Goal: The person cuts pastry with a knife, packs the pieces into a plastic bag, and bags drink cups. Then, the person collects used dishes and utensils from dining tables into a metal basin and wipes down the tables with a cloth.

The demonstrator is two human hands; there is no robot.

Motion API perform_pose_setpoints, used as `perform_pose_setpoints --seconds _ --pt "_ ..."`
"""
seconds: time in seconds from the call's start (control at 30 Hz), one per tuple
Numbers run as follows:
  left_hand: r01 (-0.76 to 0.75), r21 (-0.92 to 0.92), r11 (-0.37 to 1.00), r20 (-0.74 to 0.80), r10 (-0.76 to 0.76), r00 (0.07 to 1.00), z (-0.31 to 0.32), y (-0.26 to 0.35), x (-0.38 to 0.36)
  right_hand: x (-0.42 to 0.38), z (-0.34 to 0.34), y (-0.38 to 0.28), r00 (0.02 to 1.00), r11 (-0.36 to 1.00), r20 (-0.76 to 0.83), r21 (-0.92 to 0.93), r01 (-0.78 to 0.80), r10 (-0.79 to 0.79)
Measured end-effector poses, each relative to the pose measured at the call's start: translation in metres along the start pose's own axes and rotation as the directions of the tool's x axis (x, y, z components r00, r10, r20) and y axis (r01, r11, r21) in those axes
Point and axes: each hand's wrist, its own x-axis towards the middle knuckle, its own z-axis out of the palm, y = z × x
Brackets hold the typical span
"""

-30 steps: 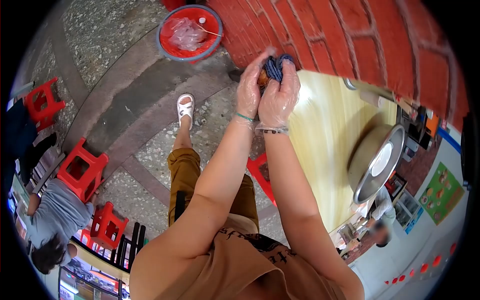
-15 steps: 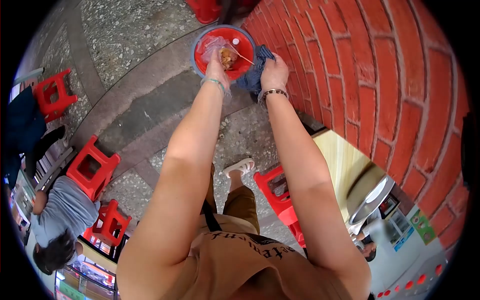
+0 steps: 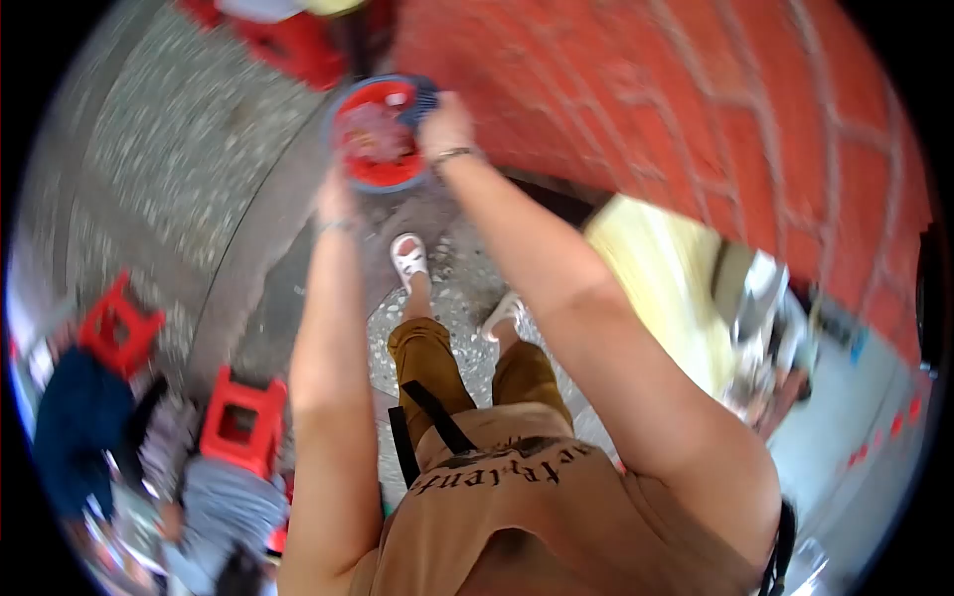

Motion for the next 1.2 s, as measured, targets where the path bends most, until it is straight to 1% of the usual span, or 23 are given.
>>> perform_pose_setpoints --seconds 0.03,0.07,0.13,0.23,0.27,0.3,0.33,0.37,0.43,0.5,0.57,0.6,0.67,0.73,0.77,0.8,0.9,0.97,1.0,1.03,1.1,1.17,1.2 --pt "0.043 0.144 0.989 -0.017 -0.041 0.999 -0.001 0.019 -0.022 0.006 0.001 0.013 0.990 0.989 -0.139 -0.145 0.018 -0.039" --pt "-0.135 0.255 0.958 0.020 0.135 0.991 -0.017 0.006 -0.019 -0.004 -0.010 0.015 0.978 0.997 -0.202 -0.068 0.028 -0.042" --pt "-0.137 0.075 0.988 0.139 0.126 0.982 -0.001 0.034 -0.076 -0.035 -0.054 0.020 0.948 0.999 -0.316 0.018 0.031 -0.023" --pt "-0.097 0.066 0.993 0.022 0.095 0.995 -0.029 0.011 -0.084 -0.058 -0.110 0.098 0.965 0.905 -0.263 0.410 0.119 -0.008" --pt "-0.121 0.045 0.992 -0.032 0.123 0.992 -0.040 0.001 -0.074 -0.105 -0.160 0.068 0.908 0.951 -0.397 0.210 0.229 -0.131" --pt "-0.133 0.061 0.989 -0.007 0.134 0.991 -0.038 0.014 -0.087 -0.113 -0.192 0.096 0.917 0.990 -0.396 0.104 0.091 -0.043" --pt "-0.074 0.185 0.980 -0.035 0.081 0.996 -0.034 0.027 -0.106 -0.126 -0.219 0.113 0.767 0.986 -0.636 0.062 0.156 -0.081" --pt "-0.014 0.304 0.953 -0.070 0.037 0.997 -0.031 0.037 -0.118 -0.145 -0.263 0.101 0.780 0.918 -0.576 0.396 0.006 0.243" --pt "-0.020 0.272 0.962 -0.023 0.027 0.999 -0.050 0.028 -0.108 -0.137 -0.332 0.187 0.671 0.882 -0.682 0.463 0.086 0.292" --pt "-0.030 0.243 0.970 0.027 0.024 0.999 -0.052 0.030 -0.106 -0.131 -0.377 0.243 0.568 0.936 -0.764 0.349 -0.036 0.306" --pt "-0.014 0.286 0.958 0.106 -0.017 0.994 -0.042 0.030 -0.124 -0.124 -0.379 0.232 0.563 0.965 -0.816 -0.023 -0.261 0.133" --pt "-0.001 0.304 0.953 0.106 -0.033 0.994 -0.031 0.030 -0.137 -0.099 -0.357 0.263 0.504 0.953 -0.863 -0.179 -0.245 -0.032" --pt "-0.028 0.332 0.943 0.168 -0.030 0.985 -0.020 0.018 -0.155 -0.094 -0.325 0.223 0.531 0.903 -0.828 -0.352 -0.246 -0.178" --pt "-0.054 0.377 0.925 0.231 -0.037 0.972 -0.003 0.005 -0.169 -0.087 -0.301 0.186 0.709 0.845 -0.582 -0.534 0.036 -0.398" --pt "0.015 0.401 0.916 0.200 -0.103 0.974 0.006 -0.005 -0.180 -0.092 -0.282 0.172 0.692 0.868 -0.561 -0.453 0.202 -0.454" --pt "0.084 0.428 0.900 0.165 -0.169 0.972 0.013 -0.012 -0.191 -0.098 -0.272 0.163 0.775 0.848 -0.455 -0.494 0.190 -0.439" --pt "0.100 0.513 0.853 0.230 -0.249 0.941 0.041 -0.032 -0.225 -0.108 -0.311 0.193 0.712 0.689 -0.265 -0.601 0.405 -0.650" --pt "0.021 0.536 0.844 0.289 -0.206 0.935 0.047 -0.041 -0.242 -0.114 -0.366 0.224 0.780 0.728 -0.322 -0.643 0.236 -0.537" --pt "-0.052 0.547 0.835 0.345 -0.169 0.923 0.047 -0.044 -0.250 -0.110 -0.393 0.246 0.743 0.823 -0.504 -0.558 0.108 -0.440" --pt "-0.060 0.555 0.830 0.347 -0.165 0.923 0.038 -0.050 -0.255 -0.106 -0.418 0.272 0.655 0.910 -0.686 -0.413 0.007 -0.316" --pt "-0.078 0.495 0.865 0.299 -0.086 0.950 0.028 -0.070 -0.262 -0.091 -0.426 0.308 0.395 0.873 -0.845 -0.455 -0.175 -0.361" --pt "-0.002 0.529 0.849 0.196 -0.119 0.973 0.049 -0.081 -0.297 -0.102 -0.419 0.263 0.562 0.983 -0.826 0.143 0.115 0.054" --pt "0.074 0.537 0.841 0.094 -0.147 0.985 0.066 -0.088 -0.313 -0.073 -0.385 0.275 0.828 0.855 -0.521 -0.508 -0.104 -0.208"
